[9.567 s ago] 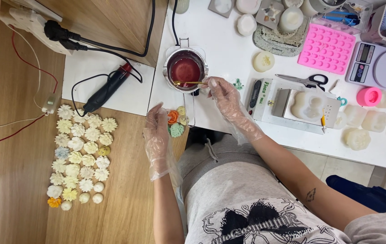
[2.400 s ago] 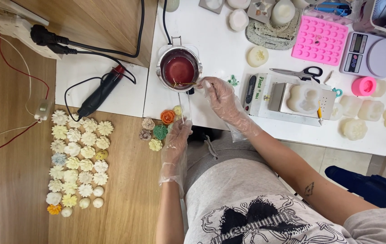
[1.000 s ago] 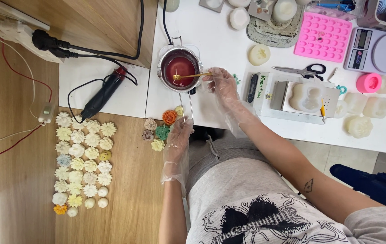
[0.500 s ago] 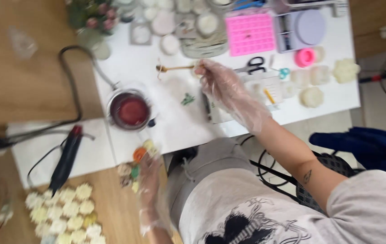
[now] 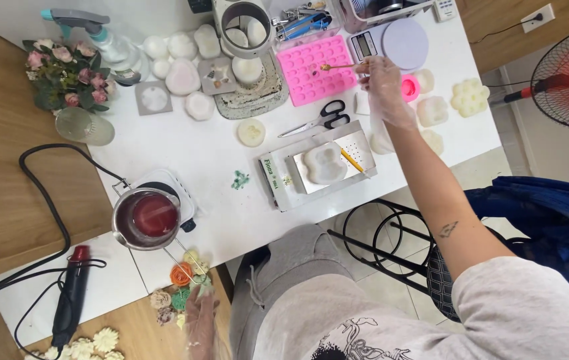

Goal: The recorder puts on protective gloves and uses a sharp tool to pierce a hole in a silicone candle mold for the wick.

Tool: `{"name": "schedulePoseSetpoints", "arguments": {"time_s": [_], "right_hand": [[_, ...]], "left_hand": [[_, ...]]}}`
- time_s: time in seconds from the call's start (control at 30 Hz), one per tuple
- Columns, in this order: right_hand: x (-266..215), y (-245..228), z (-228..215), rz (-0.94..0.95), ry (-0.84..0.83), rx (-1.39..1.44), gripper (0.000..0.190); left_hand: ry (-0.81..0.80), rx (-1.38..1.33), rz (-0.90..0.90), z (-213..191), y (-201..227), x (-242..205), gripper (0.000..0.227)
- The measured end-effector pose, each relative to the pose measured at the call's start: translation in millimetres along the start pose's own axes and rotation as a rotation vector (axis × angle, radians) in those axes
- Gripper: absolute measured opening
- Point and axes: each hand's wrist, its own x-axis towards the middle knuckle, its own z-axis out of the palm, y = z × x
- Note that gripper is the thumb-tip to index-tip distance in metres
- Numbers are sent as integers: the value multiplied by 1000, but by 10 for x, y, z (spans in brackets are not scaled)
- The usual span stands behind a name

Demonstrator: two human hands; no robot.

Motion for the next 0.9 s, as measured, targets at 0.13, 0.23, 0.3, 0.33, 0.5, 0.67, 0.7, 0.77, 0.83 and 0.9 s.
{"name": "schedulePoseSetpoints", "arguments": {"time_s": [0.13, 0.23, 0.3, 0.33, 0.5, 0.67, 0.7, 0.77, 0.83, 0.9], "right_hand": [[167, 317, 80, -144, 52, -299, 26], [38, 184, 278, -260, 70, -575, 29], [-131, 9, 405, -385, 42, -709, 30], [-211, -80, 466, -523, 34, -832, 26], [-199, -230, 438, -902, 27, -1204, 13], [-343, -539, 485, -219, -30, -292, 20], [-355, -564, 483, -221, -46, -294, 20], [-379, -592, 534, 18, -122, 74, 12], [-780, -837, 800, 16, -226, 41, 16], [-1308, -1010, 1166, 23, -343, 21, 20]], "left_hand": [[-15, -78, 98, 87, 73, -156, 86], [10, -49, 116, 146, 230, -313, 83], [20, -47, 112, 182, 271, -385, 81], [27, -63, 122, 198, 282, -414, 80], [15, -149, 149, 225, 365, -549, 78], [52, -141, 19, 245, 700, -668, 78], [60, -155, 17, 270, 713, -650, 78], [77, -227, 41, 289, 718, -637, 77], [68, -309, 42, 364, 634, -487, 71], [79, -392, 49, 383, 632, -456, 66]]}}
